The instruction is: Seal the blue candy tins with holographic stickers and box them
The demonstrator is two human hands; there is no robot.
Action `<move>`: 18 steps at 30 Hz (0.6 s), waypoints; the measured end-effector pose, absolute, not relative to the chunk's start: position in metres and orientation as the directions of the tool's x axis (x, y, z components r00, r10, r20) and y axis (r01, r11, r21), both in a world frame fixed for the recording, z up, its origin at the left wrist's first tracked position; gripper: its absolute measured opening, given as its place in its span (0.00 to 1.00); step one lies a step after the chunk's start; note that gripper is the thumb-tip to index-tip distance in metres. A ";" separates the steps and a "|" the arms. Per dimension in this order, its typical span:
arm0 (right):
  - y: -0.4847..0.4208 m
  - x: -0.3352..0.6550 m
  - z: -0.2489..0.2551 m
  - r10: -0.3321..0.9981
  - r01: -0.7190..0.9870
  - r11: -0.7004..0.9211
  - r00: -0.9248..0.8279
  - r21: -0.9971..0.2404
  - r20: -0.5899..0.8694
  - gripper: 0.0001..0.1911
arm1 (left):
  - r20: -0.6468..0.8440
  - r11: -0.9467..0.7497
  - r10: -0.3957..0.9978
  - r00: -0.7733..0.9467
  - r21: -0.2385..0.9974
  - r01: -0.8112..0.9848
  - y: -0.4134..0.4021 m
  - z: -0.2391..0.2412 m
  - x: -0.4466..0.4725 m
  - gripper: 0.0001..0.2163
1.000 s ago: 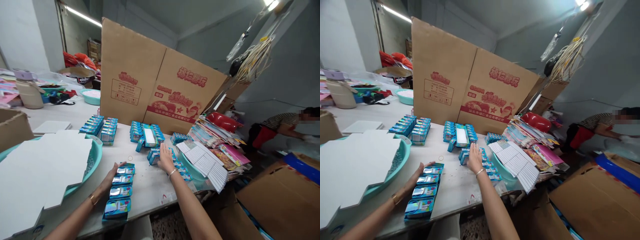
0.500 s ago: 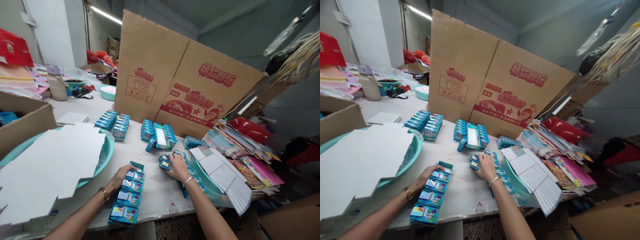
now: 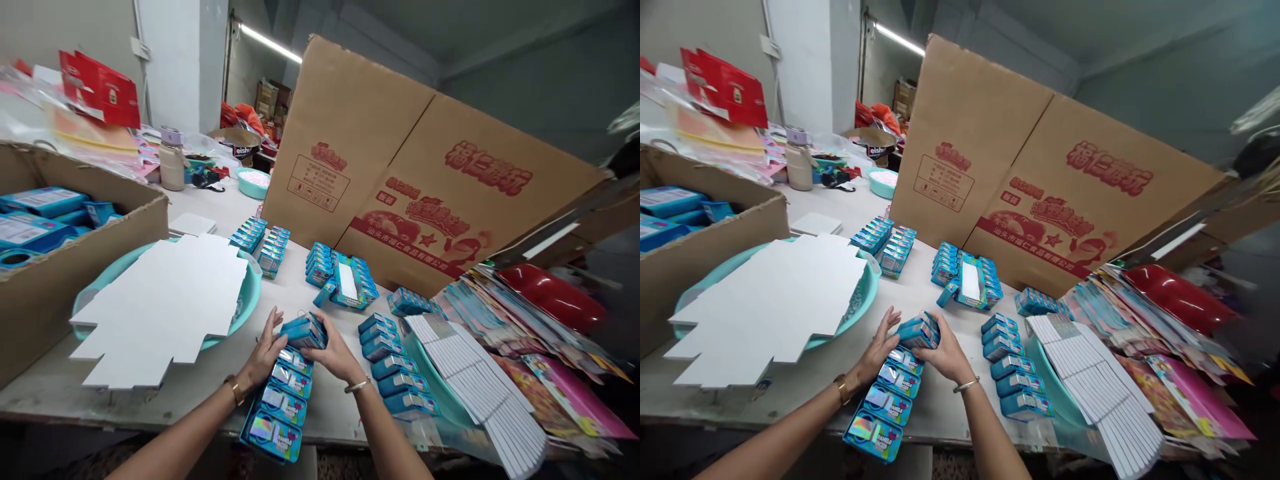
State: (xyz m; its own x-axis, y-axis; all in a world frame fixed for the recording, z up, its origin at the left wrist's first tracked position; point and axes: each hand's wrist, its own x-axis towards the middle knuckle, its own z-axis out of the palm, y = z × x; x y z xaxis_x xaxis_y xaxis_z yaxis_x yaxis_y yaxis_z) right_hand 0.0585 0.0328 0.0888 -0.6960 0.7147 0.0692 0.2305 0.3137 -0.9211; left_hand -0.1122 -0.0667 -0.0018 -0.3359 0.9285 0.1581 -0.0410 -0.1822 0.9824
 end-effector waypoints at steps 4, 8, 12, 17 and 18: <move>0.045 0.064 0.093 0.582 0.356 0.468 -0.813 -0.809 -0.021 0.50 | 0.116 -0.137 0.981 -0.157 0.982 -0.131 -0.065 -0.007 -0.114 0.33; 0.049 0.064 0.098 0.523 0.432 0.588 -0.848 -0.684 -0.086 0.51 | 0.101 -0.120 0.986 -0.136 0.982 -0.143 -0.065 -0.011 -0.117 0.32; 0.049 0.065 0.101 0.516 0.442 0.608 -0.851 -0.659 -0.095 0.50 | 0.116 -0.130 0.989 -0.095 0.980 -0.150 -0.067 -0.015 -0.120 0.31; 0.046 0.069 0.114 0.514 0.483 0.633 -0.847 -0.605 -0.137 0.49 | 0.099 -0.101 0.993 -0.064 0.995 -0.020 -0.068 -0.013 -0.120 0.30; 0.043 0.068 0.118 0.516 0.505 0.654 -0.842 -0.564 -0.155 0.49 | 0.096 -0.096 0.994 -0.053 0.995 0.013 -0.069 -0.011 -0.120 0.30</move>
